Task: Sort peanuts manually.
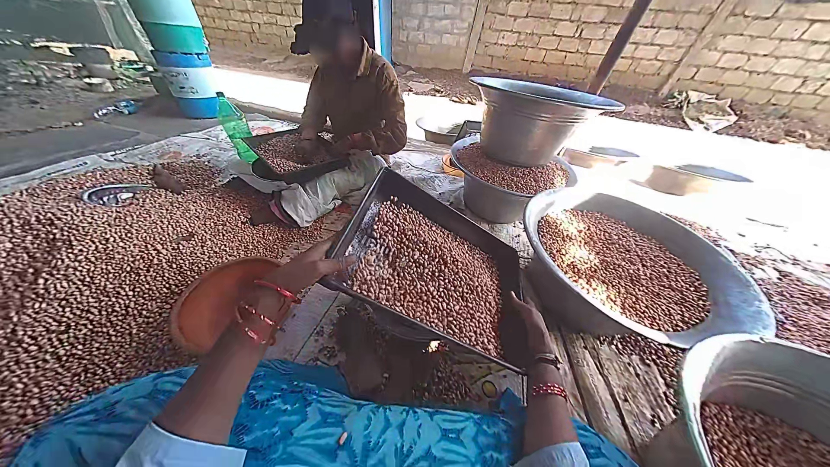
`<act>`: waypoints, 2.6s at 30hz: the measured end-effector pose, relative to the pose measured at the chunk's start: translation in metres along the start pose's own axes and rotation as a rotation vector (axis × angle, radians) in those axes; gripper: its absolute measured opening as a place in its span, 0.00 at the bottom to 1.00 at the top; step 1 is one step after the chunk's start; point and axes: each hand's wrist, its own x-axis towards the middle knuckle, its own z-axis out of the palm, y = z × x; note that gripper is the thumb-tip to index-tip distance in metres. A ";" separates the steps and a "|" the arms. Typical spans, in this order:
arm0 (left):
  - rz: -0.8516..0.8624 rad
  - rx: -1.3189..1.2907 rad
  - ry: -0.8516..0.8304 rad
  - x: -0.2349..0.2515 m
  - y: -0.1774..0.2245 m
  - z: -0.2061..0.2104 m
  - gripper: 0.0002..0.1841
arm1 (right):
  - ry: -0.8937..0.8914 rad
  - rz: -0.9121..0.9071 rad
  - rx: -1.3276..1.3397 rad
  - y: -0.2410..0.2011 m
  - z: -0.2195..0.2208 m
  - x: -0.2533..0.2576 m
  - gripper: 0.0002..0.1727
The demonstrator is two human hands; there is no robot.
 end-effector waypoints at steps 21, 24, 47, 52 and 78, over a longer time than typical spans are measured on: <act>-0.375 -0.482 0.053 0.069 -0.132 0.011 0.21 | -0.945 -0.653 -0.996 -0.096 0.109 -0.093 0.29; -0.350 -0.531 0.007 0.075 -0.142 0.008 0.21 | -1.125 -0.546 -1.169 -0.094 0.148 -0.105 0.24; -0.294 -0.571 -0.069 0.093 -0.155 0.001 0.19 | -0.598 -0.471 -1.253 -0.098 0.260 -0.007 0.16; -0.282 -0.571 -0.064 0.093 -0.157 0.002 0.18 | -0.667 -0.479 -1.302 -0.086 0.271 -0.001 0.17; -0.274 -0.546 -0.064 0.092 -0.153 0.002 0.18 | -0.975 -0.501 -0.903 -0.125 0.224 -0.029 0.11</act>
